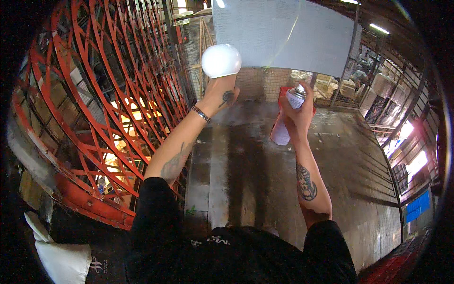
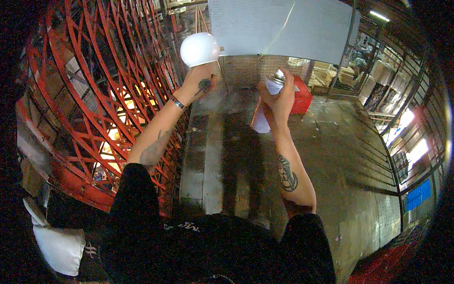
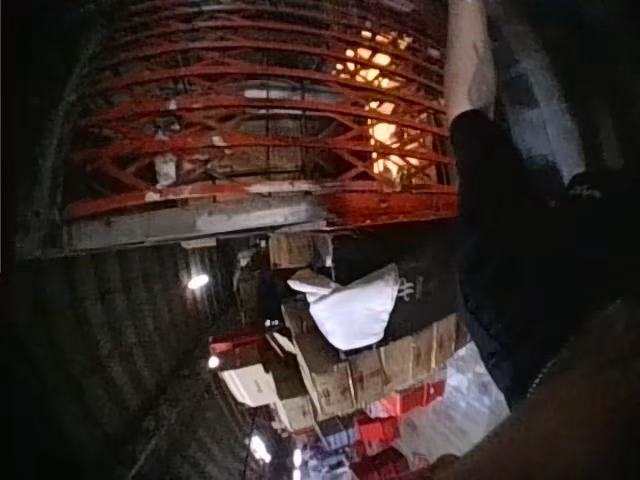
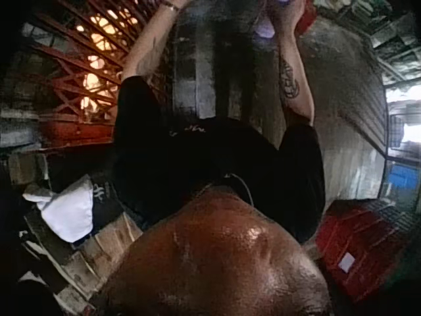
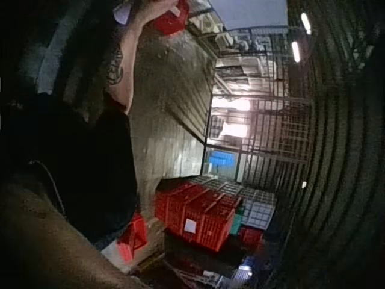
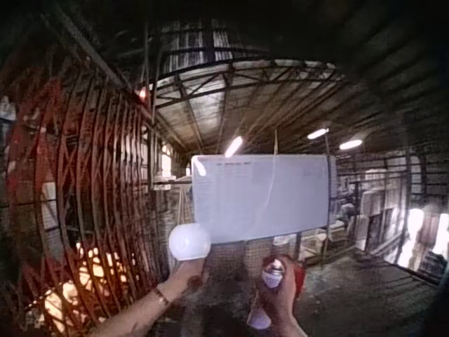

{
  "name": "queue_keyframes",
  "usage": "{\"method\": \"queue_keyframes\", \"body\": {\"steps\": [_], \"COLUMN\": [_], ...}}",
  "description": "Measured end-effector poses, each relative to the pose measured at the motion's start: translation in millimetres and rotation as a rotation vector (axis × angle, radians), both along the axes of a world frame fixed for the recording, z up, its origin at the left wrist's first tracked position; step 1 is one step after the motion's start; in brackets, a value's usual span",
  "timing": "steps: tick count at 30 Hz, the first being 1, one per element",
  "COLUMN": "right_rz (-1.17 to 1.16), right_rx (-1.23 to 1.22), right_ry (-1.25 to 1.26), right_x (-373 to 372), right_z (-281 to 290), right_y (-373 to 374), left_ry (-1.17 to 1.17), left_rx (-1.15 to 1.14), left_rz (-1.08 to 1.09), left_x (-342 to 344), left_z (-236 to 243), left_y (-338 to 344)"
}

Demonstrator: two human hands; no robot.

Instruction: The person repeatedly picks up white ceramic bowls, sprays them with a white aerosol can, and places them on the floor. They also handle cloths and a red crate while moving around the workspace.

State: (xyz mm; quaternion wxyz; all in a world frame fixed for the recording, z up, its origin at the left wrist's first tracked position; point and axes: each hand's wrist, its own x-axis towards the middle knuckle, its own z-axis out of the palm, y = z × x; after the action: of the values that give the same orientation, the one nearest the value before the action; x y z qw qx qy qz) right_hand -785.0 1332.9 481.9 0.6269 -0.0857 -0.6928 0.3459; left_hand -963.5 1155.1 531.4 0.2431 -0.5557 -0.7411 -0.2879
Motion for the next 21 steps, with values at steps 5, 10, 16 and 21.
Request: {"method": "queue_keyframes", "body": {"steps": [5,10,16,21], "right_rz": [0.546,0.468,0.237,0.113], "right_rx": [-0.114,0.172,-0.167,-0.435], "right_ry": [-0.093,0.028,-0.006,-0.272], "right_x": [-38.8,-55.4,-63.9,17.3], "right_z": [33.7,30.4,-93.7,-261.6], "right_y": [-64.9,-28.9,185.6,288.5], "left_ry": [0.505,0.328,0.353,-0.700], "left_rx": [-0.069,-0.378,-0.337,0.394], "left_rz": [0.243,0.578,0.637,0.012], "left_x": [-52.5,-44.7,-73.9,-45.6], "left_z": [-8.1,-2.8,-35.4,-79.9], "left_y": [24.1,74.2,112.6,123.8]}}
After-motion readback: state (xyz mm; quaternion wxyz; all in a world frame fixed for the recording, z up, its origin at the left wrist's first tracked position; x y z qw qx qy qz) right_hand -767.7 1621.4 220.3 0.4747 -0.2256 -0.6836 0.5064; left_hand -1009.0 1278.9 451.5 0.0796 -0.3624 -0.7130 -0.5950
